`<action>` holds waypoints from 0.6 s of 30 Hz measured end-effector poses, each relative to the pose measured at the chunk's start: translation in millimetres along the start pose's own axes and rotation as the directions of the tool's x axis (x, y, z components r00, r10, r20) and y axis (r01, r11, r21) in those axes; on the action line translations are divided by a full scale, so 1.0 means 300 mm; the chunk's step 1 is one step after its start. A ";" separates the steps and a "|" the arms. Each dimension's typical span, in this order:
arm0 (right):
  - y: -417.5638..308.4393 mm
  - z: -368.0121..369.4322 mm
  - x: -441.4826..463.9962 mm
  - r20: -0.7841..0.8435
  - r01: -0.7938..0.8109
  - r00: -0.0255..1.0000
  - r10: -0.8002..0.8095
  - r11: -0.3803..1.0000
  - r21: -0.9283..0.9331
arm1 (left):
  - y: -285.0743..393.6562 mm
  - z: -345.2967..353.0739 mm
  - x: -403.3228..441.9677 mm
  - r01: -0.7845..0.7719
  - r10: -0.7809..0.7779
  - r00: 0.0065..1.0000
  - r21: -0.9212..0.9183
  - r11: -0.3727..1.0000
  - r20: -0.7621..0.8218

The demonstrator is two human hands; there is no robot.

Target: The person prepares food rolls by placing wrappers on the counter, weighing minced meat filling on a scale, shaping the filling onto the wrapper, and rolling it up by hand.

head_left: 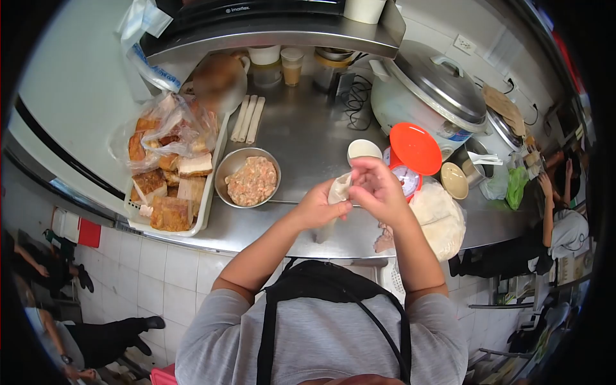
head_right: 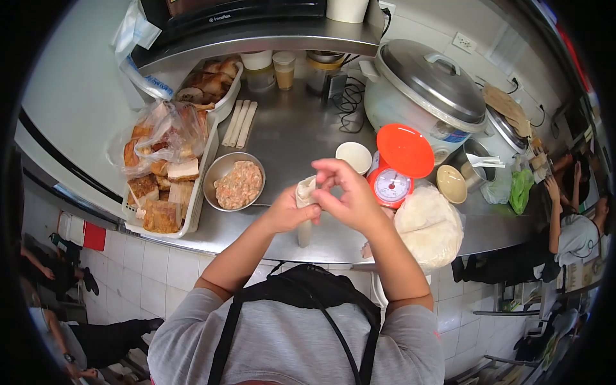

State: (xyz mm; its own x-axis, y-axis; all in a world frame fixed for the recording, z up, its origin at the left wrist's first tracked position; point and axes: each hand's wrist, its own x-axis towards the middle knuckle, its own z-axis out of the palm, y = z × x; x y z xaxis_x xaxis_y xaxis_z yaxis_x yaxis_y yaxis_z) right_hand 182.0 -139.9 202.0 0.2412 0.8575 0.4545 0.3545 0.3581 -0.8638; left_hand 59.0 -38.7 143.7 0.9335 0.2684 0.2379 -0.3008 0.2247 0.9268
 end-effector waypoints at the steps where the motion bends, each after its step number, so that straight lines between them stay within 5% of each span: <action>1: 0.016 0.010 -0.012 -0.113 0.126 0.986 -0.126 0.992 -0.004 | -0.006 -0.003 -0.003 -0.028 0.028 0.998 0.010 1.000 -0.050; 2: 0.020 -0.017 -0.029 -0.018 0.256 0.963 -0.271 0.929 -0.269 | -0.016 -0.006 -0.005 -0.056 0.058 0.993 0.022 0.998 -0.100; 5: 0.026 0.005 -0.070 0.032 0.276 0.958 -0.285 0.886 -0.371 | -0.018 -0.017 -0.002 -0.119 0.137 0.982 0.131 0.984 -0.133; 12: 0.014 0.002 -0.051 0.161 0.243 0.966 -0.203 0.926 -0.291 | 0.042 -0.019 -0.016 0.025 -0.037 0.999 0.292 0.956 0.037; 15: -0.036 -0.026 -0.012 0.291 0.335 0.927 -0.237 0.872 -0.357 | 0.058 -0.023 -0.012 0.064 -0.128 0.946 0.215 0.975 0.297; 18: -0.097 -0.041 0.020 0.470 0.406 0.859 -0.205 0.833 -0.377 | 0.086 -0.013 -0.015 0.105 -0.183 0.924 0.237 0.966 0.336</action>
State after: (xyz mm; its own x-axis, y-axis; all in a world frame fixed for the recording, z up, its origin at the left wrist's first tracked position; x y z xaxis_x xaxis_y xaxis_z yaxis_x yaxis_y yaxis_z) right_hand 184.3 -149.5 232.5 -0.2902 0.8362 0.4654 0.7336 0.5067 -0.4528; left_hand 46.4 -30.5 165.4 0.9831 -0.1084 0.1478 -0.1461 0.0233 0.9890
